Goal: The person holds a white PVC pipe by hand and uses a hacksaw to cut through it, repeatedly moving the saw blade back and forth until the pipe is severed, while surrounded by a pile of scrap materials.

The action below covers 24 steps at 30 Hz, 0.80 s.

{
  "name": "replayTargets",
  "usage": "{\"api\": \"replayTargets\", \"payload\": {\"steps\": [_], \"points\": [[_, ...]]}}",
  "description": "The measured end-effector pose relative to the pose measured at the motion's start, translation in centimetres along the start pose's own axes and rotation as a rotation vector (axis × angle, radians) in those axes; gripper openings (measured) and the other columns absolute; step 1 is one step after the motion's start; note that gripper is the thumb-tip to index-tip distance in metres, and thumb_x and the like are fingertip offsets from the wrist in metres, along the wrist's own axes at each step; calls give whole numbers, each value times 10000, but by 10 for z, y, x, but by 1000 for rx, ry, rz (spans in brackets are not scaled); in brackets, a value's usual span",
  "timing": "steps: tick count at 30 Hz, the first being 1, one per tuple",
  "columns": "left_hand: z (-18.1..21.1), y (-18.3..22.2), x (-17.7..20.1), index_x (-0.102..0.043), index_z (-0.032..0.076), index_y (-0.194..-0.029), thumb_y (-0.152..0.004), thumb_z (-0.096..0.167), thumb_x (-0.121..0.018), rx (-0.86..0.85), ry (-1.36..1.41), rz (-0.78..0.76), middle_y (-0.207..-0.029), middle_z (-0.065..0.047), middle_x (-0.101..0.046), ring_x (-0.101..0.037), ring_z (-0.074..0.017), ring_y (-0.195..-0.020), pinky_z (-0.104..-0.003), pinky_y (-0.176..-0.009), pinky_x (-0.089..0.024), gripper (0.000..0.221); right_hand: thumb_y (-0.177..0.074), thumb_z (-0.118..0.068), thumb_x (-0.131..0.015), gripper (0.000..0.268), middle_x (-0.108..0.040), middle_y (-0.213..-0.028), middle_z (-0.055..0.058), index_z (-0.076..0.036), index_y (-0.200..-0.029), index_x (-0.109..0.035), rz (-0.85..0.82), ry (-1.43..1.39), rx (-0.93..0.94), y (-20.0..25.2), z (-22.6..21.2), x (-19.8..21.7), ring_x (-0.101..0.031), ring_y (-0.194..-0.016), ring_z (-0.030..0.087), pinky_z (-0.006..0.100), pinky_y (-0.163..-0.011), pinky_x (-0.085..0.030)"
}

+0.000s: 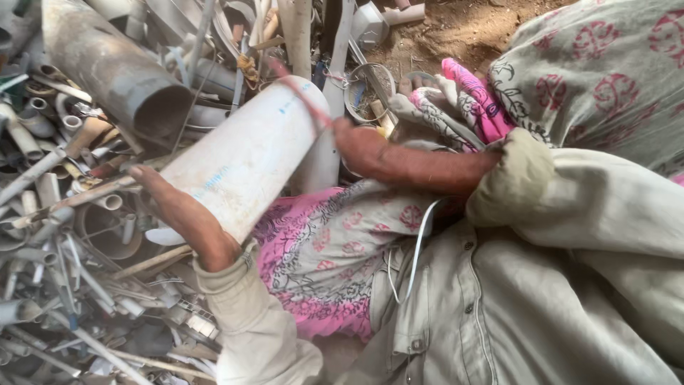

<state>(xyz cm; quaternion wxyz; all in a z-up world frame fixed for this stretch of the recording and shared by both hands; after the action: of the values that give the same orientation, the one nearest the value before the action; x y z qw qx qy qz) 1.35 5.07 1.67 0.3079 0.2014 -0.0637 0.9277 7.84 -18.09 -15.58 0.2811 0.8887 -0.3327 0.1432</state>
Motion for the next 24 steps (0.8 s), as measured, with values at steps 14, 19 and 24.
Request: {"api": "replayTargets", "payload": {"steps": [14,19,24], "points": [[-54,-75,35,-168,4,-1639,-1049,630,-376,-13,112,-46,-1682,-236,-238,-359,-320,-1533,-386,-1226,-326,885,-1061,-45,-475,293,-687,-748,212,85,-1307,-381,-24,228,407,42,-92,-72,-714,-599,345,460,-412,-570],[-86,-92,53,-188,22,-1637,-1065,589,-389,-37,140,-42,-1688,-224,-263,-395,-315,-1547,-406,-1247,-372,830,-967,-51,-540,295,-675,-775,215,88,-1203,-430,71,67,32,-15,9,-49,-717,-643,359,475,-476,-576],[-69,-100,41,-255,40,-1579,-1024,567,-413,114,207,78,-1598,-200,-376,-488,-316,-1414,-423,-1166,-481,781,-942,-30,-507,324,-685,-766,194,94,-1227,-414,80,192,211,14,-28,-51,-709,-648,381,489,-500,-567]]}}
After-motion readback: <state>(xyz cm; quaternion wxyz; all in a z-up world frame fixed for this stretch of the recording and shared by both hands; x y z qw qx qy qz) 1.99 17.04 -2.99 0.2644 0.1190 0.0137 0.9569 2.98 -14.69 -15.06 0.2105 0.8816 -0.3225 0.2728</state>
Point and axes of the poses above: each hand's wrist, its own y-axis away from the middle knuckle, its own x-axis out of the back of the hand, z = x × y, the point moved 5 cm from there along -y, towards the middle knuckle
